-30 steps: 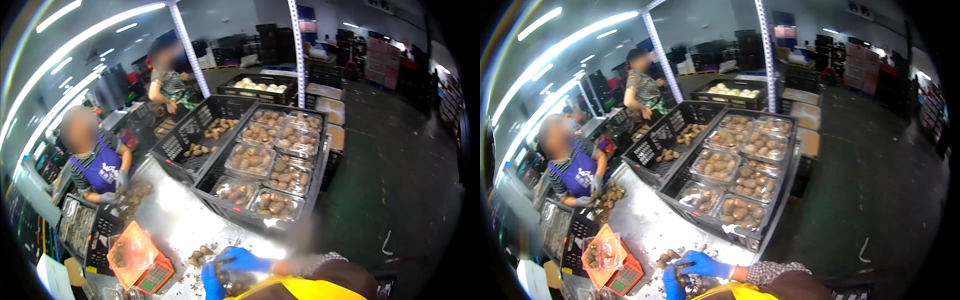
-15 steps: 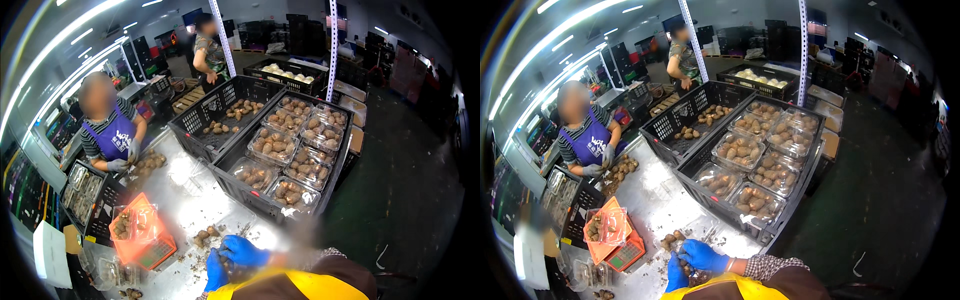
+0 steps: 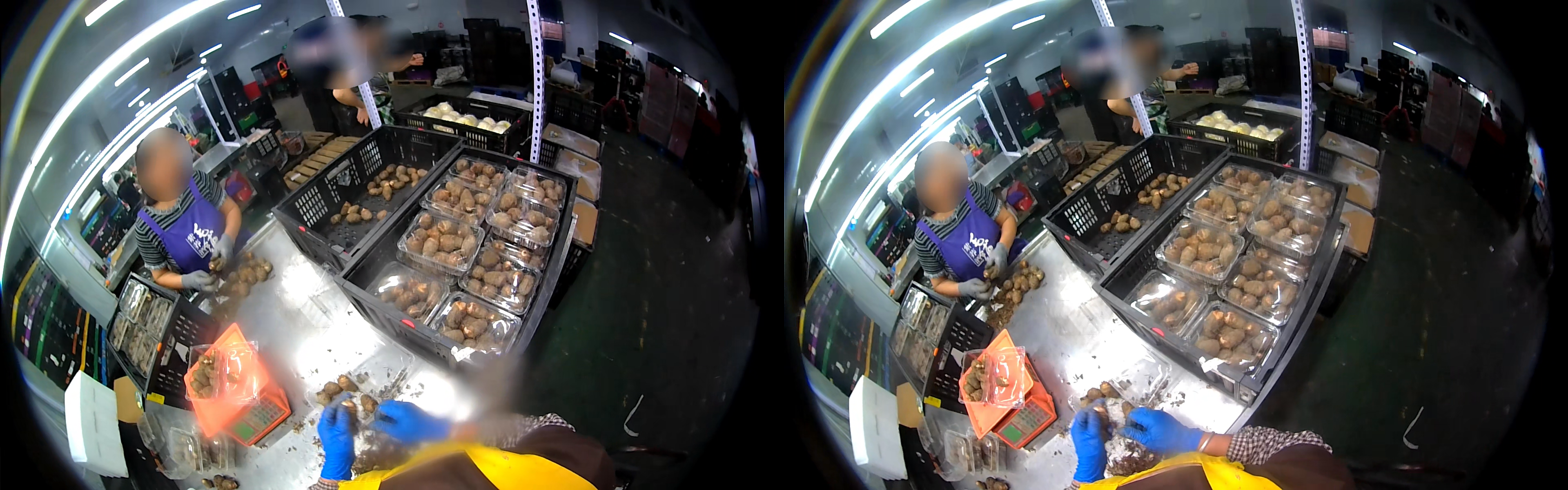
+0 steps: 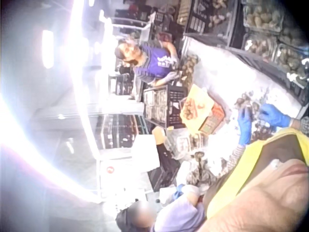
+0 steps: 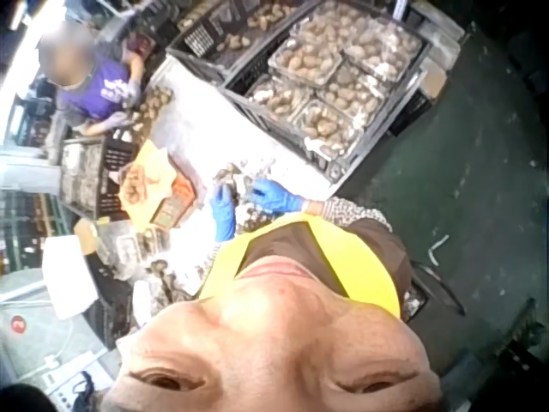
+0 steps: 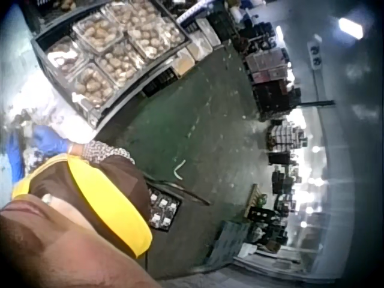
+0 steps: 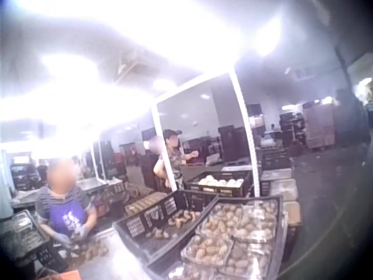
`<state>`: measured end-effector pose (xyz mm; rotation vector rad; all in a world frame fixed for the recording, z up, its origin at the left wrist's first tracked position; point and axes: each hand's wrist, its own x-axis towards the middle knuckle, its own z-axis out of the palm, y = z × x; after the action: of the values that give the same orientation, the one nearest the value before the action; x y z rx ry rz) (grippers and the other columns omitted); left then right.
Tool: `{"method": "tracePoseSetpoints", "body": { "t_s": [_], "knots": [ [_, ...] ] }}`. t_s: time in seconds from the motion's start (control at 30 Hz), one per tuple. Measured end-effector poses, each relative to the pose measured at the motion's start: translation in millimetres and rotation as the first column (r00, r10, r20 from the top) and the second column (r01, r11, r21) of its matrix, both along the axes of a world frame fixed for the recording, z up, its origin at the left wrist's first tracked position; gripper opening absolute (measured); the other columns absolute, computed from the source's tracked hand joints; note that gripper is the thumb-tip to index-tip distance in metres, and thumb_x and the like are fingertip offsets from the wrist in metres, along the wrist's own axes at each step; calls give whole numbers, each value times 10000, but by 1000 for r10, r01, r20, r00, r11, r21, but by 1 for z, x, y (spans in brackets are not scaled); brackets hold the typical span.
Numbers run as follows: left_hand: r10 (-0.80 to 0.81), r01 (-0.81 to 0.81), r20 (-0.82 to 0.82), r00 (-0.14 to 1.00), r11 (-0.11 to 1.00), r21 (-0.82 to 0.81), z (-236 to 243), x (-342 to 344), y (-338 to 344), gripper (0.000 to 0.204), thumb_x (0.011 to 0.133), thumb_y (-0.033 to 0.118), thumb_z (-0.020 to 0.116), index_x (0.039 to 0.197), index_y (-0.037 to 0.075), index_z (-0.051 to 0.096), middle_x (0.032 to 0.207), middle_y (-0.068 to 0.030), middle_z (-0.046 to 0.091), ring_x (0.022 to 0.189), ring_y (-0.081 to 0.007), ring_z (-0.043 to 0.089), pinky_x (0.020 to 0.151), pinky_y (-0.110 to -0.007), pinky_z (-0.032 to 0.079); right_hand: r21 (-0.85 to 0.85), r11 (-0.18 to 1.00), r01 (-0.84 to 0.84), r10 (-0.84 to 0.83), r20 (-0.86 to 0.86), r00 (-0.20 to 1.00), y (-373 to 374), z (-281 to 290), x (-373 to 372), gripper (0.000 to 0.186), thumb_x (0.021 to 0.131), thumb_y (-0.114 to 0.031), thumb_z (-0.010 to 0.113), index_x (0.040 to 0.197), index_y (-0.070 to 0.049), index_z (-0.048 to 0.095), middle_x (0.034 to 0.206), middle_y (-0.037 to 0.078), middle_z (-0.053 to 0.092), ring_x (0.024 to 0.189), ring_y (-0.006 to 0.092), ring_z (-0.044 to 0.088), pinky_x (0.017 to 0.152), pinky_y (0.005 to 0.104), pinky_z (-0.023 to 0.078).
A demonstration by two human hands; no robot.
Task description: The person cleans and sorts chestnuts at a metal table by hand, removing debris from individual nuts and placing the cleaned items into plastic containers or onto a scale.
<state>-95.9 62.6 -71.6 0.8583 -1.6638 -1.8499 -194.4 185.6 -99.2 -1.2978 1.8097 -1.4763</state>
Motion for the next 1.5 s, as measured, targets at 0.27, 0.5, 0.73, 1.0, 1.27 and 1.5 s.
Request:
{"method": "tracePoseSetpoints", "body": {
  "t_s": [0.27,0.5,0.73,1.0,1.27,1.5],
  "knots": [
    [-105,100,20,994,982,163,-6,-1,16,243,834,114,569,1074,73,556,742,-27,566,556,-74,505,473,-185,425,10,999,37,-37,-13,999,4,22,-20,271,864,-305,507,880,-35,528,757,172,563,692,327,564,620,368,440],
    [-8,1,44,999,987,164,7,-2,22,314,818,64,569,1130,55,529,763,-33,567,567,-79,496,477,-188,405,2,1000,11,-11,-98,995,-3,18,-20,194,841,-236,508,864,-43,519,762,177,564,718,356,565,602,392,446],
    [-89,85,16,996,983,161,8,-1,18,418,778,17,579,1185,29,482,811,-51,582,576,-90,507,494,-202,424,29,997,68,-67,-37,997,-9,16,-21,165,787,-243,518,786,-81,553,691,137,559,613,292,563,571,363,448],
    [21,-22,12,1000,992,123,5,3,15,313,796,73,584,1087,-1,493,808,-70,580,565,-81,512,478,-191,420,250,951,-179,197,-48,979,19,2,-19,219,768,-300,566,778,-87,519,745,155,554,681,347,542,603,399,430],
    [-118,101,198,973,991,92,20,-5,40,343,820,127,592,1131,6,515,902,-48,535,661,-71,454,529,-191,384,-73,996,-56,73,259,963,38,41,-21,381,794,-249,623,1090,-38,509,924,134,582,866,248,577,759,308,442],
    [-141,135,229,963,990,44,28,-14,39,332,808,102,599,1116,3,522,955,-57,522,700,-78,463,554,-195,394,47,995,-92,64,416,907,35,54,-28,251,810,-238,610,914,-10,593,820,155,617,767,223,603,682,306,455]
  ]
}}
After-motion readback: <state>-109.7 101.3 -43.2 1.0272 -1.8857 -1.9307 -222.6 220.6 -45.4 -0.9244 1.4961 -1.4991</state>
